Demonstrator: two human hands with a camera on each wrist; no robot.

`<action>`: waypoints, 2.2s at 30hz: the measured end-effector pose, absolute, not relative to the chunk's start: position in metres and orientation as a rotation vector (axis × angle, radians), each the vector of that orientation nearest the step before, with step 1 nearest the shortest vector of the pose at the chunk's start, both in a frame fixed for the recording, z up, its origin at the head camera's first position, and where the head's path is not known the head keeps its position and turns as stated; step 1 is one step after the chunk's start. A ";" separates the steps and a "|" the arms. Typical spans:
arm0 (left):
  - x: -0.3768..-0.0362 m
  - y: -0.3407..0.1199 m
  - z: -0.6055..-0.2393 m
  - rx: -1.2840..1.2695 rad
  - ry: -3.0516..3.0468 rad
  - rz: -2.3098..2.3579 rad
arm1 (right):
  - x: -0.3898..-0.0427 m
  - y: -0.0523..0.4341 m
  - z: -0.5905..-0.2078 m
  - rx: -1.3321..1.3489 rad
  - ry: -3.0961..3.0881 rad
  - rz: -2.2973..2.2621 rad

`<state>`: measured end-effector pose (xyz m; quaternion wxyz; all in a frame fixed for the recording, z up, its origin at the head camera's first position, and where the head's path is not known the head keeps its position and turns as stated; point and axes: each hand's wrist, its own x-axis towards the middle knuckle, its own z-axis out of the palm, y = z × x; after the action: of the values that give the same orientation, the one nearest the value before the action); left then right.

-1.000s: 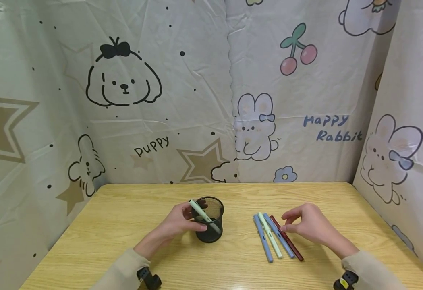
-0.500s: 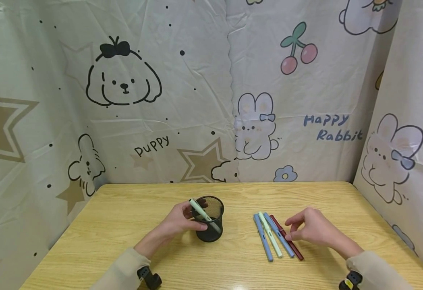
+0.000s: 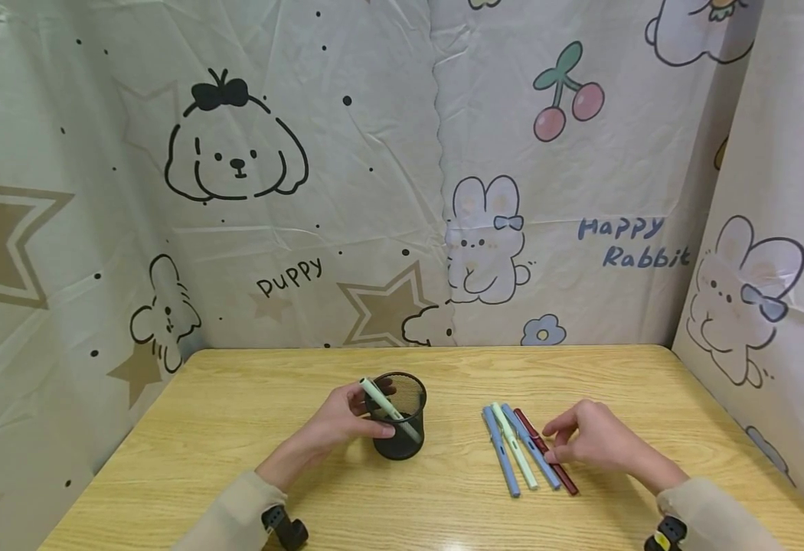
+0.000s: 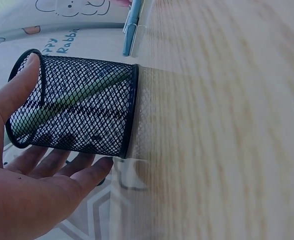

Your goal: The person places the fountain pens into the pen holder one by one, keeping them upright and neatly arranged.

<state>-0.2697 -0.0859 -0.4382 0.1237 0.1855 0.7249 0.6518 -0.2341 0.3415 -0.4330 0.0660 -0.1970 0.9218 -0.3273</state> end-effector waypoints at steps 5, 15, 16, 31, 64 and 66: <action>-0.269 -0.086 -0.438 0.544 2.117 1.897 | -0.234 0.343 -0.435 -0.628 2.782 -0.998; -0.269 -0.086 -0.438 0.539 2.111 1.903 | -0.235 0.348 -0.434 -0.652 2.815 -0.944; -0.269 -0.086 -0.438 0.539 2.112 1.903 | -0.235 0.348 -0.434 -0.647 2.815 -0.940; -0.270 -0.086 -0.438 0.542 2.106 1.905 | -0.234 0.344 -0.429 -0.630 2.812 -0.925; -0.269 -0.086 -0.439 0.548 2.075 1.911 | -0.232 0.349 -0.430 -0.677 2.853 -0.802; -0.269 -0.086 -0.439 0.548 2.075 1.913 | -0.232 0.348 -0.430 -0.673 2.881 -0.774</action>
<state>-0.2689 -0.0862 -0.4386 0.1328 0.1890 0.7154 0.6594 -0.2319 0.3476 -0.4296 0.0418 -0.2199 0.9412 -0.2530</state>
